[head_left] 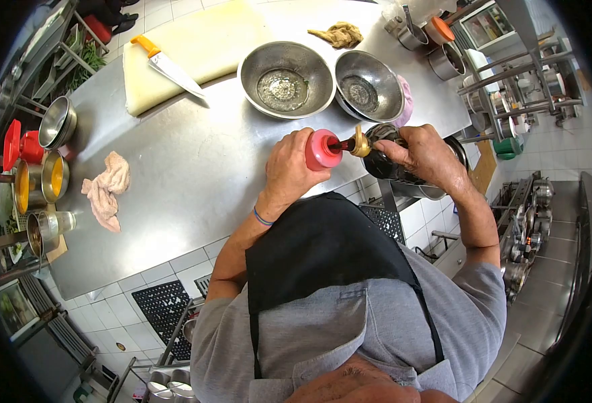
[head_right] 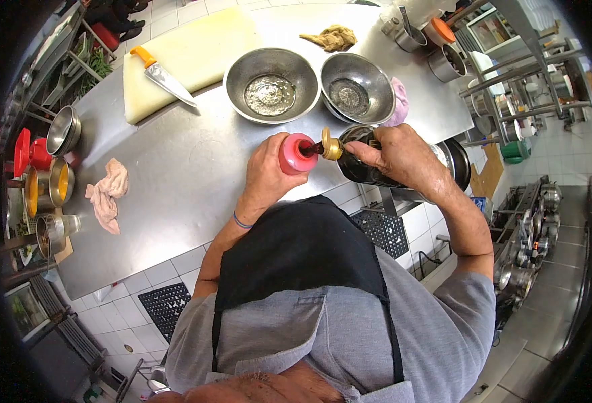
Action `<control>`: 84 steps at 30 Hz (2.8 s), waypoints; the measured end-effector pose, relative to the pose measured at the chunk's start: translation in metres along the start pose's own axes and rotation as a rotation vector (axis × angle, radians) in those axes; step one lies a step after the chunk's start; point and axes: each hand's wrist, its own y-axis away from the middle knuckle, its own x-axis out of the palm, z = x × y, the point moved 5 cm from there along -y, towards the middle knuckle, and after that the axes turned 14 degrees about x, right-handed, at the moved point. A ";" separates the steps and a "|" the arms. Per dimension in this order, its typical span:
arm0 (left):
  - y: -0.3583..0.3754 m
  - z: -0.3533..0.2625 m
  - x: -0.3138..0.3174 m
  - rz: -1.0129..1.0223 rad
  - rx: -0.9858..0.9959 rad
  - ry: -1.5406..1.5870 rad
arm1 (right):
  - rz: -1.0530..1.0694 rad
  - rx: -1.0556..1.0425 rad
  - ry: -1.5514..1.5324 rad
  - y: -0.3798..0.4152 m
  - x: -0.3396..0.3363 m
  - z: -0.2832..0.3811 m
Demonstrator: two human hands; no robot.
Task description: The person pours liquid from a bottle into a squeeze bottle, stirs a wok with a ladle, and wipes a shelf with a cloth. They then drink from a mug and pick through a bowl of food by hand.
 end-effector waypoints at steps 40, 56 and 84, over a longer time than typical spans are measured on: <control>0.004 0.003 0.002 0.006 -0.007 0.045 | 0.029 -0.003 -0.003 -0.001 0.001 0.002; 0.005 0.006 0.005 0.002 0.013 0.074 | 0.001 -0.067 -0.086 0.000 0.003 0.002; 0.005 0.004 0.005 0.033 -0.004 0.071 | 0.046 -0.023 -0.017 -0.001 0.008 0.000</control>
